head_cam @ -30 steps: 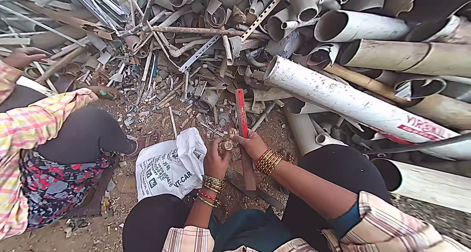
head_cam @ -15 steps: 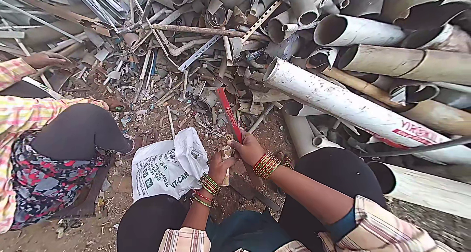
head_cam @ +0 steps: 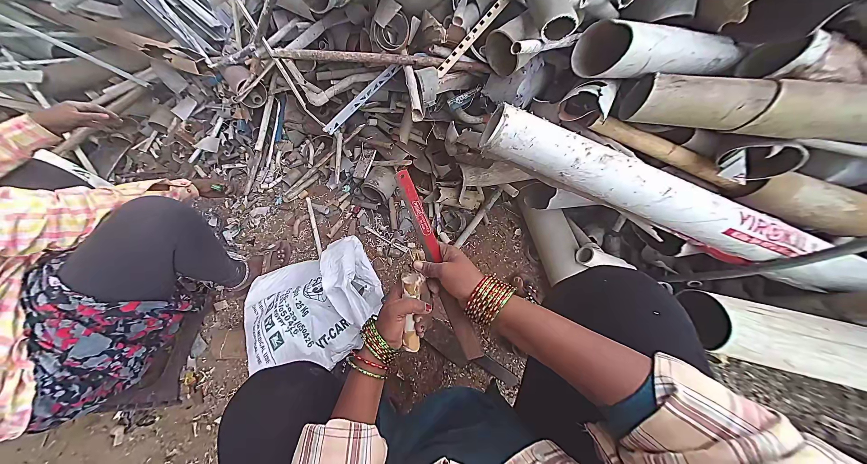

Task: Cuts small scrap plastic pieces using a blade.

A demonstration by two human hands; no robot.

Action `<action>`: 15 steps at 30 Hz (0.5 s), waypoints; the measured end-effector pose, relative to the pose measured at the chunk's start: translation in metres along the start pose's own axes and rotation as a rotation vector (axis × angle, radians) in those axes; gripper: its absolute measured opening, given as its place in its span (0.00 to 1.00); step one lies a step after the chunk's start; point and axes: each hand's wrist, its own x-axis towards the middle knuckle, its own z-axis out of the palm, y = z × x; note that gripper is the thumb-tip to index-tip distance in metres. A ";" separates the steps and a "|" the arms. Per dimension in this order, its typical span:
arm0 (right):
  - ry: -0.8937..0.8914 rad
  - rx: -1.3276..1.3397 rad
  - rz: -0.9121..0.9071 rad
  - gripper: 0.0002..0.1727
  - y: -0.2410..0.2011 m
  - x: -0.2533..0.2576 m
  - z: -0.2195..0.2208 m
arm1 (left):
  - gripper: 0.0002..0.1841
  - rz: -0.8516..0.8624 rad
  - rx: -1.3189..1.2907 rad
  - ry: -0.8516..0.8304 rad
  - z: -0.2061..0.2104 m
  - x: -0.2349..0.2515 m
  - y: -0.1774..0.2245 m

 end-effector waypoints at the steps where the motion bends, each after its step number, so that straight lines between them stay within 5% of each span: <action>1: 0.016 0.064 0.009 0.03 -0.001 0.002 -0.001 | 0.07 0.001 -0.065 -0.120 -0.005 0.001 -0.003; 3: 0.078 0.092 -0.031 0.01 -0.004 0.004 -0.004 | 0.06 -0.035 -0.034 -0.223 -0.002 0.001 -0.003; 8: 0.186 -0.263 -0.258 0.15 -0.012 0.001 -0.016 | 0.06 -0.052 0.195 0.078 0.006 0.003 0.013; 15: 0.128 -0.652 -0.226 0.16 -0.010 0.008 -0.030 | 0.18 0.040 0.178 0.097 0.008 0.007 0.011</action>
